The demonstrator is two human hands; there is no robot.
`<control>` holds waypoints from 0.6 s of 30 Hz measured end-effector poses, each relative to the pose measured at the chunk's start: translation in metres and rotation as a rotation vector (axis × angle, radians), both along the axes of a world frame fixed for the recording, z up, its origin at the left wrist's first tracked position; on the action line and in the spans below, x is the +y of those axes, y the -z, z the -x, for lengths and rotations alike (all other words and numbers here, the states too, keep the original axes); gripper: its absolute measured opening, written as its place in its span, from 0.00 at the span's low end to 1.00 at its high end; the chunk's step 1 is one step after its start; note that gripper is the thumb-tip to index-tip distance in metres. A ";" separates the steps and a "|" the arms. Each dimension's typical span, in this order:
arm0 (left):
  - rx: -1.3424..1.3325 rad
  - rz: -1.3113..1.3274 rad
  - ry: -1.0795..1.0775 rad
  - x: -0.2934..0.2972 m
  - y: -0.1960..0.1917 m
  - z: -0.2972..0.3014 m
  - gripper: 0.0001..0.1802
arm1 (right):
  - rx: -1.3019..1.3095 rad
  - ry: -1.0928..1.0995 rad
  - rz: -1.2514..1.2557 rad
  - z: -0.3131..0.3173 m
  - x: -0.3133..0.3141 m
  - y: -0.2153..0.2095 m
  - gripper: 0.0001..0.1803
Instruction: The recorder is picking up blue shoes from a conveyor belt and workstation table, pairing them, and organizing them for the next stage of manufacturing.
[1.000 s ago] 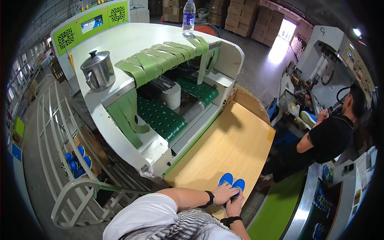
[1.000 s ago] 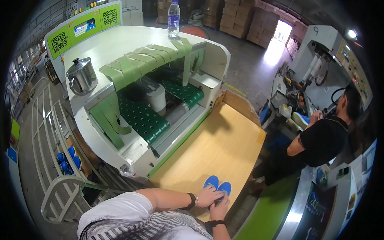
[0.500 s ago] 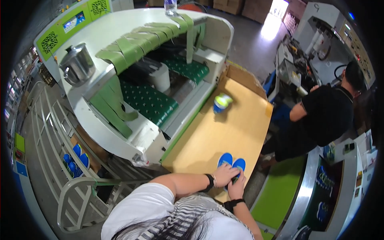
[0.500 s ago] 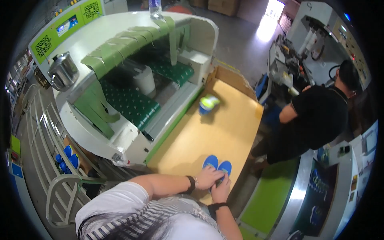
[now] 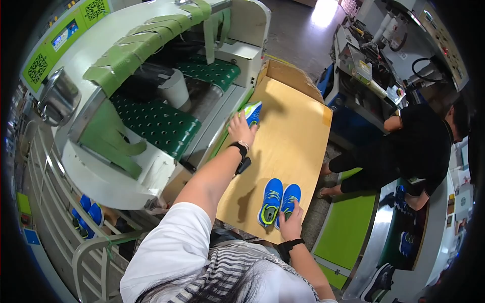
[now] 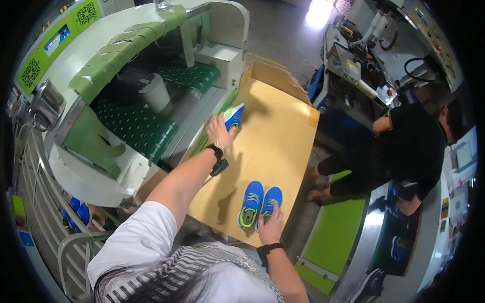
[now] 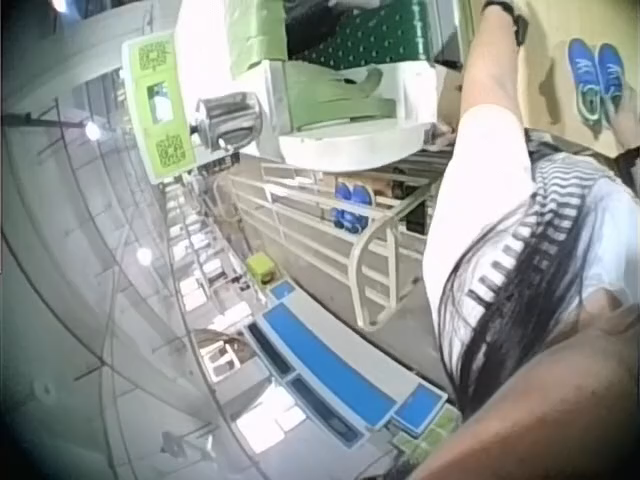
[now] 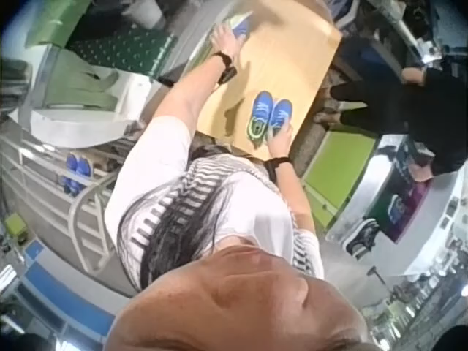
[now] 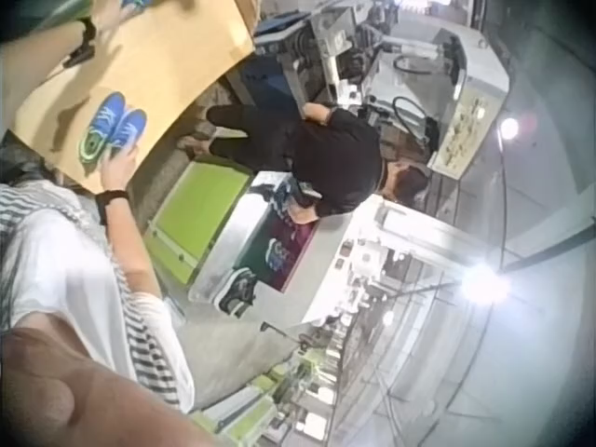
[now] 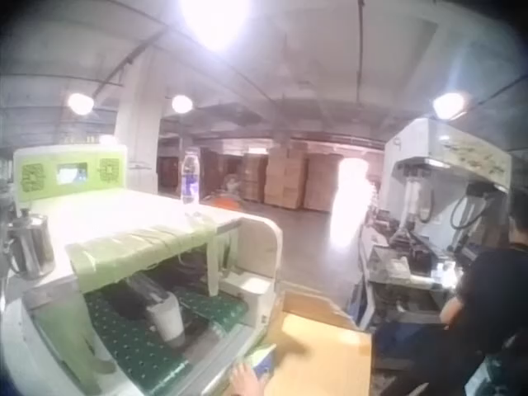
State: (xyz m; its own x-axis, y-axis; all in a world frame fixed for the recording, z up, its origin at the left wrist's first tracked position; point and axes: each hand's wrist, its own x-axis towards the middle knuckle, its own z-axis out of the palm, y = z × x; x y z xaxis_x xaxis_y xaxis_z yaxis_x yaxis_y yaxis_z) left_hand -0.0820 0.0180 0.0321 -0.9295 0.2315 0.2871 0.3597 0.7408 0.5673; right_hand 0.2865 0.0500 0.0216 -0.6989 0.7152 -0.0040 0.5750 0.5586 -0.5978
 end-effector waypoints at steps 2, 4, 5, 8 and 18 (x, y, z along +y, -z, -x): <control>-0.229 0.080 0.044 0.004 -0.006 0.017 0.42 | 0.002 -0.018 -0.017 0.002 0.000 0.003 0.38; -0.280 0.097 0.022 0.009 -0.010 0.016 0.41 | -0.014 0.006 0.007 0.003 -0.001 0.001 0.37; -0.289 0.228 0.006 0.011 -0.012 0.015 0.45 | -0.006 0.008 0.008 0.003 -0.001 0.000 0.37; -0.440 0.285 -0.083 0.022 0.002 0.000 0.52 | -0.002 0.038 -0.001 0.002 0.002 -0.003 0.38; -0.465 -0.399 0.158 -0.018 0.048 0.000 0.24 | -0.067 0.012 -0.007 0.001 -0.002 -0.004 0.35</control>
State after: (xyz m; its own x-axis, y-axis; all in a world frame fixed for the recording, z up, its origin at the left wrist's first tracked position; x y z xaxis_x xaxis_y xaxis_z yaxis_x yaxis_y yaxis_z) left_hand -0.0824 0.0002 -0.0155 -0.9411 0.3349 -0.0464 0.0967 0.3981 0.9122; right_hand 0.2854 0.0475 0.0255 -0.6885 0.7238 -0.0454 0.6203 0.5554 -0.5539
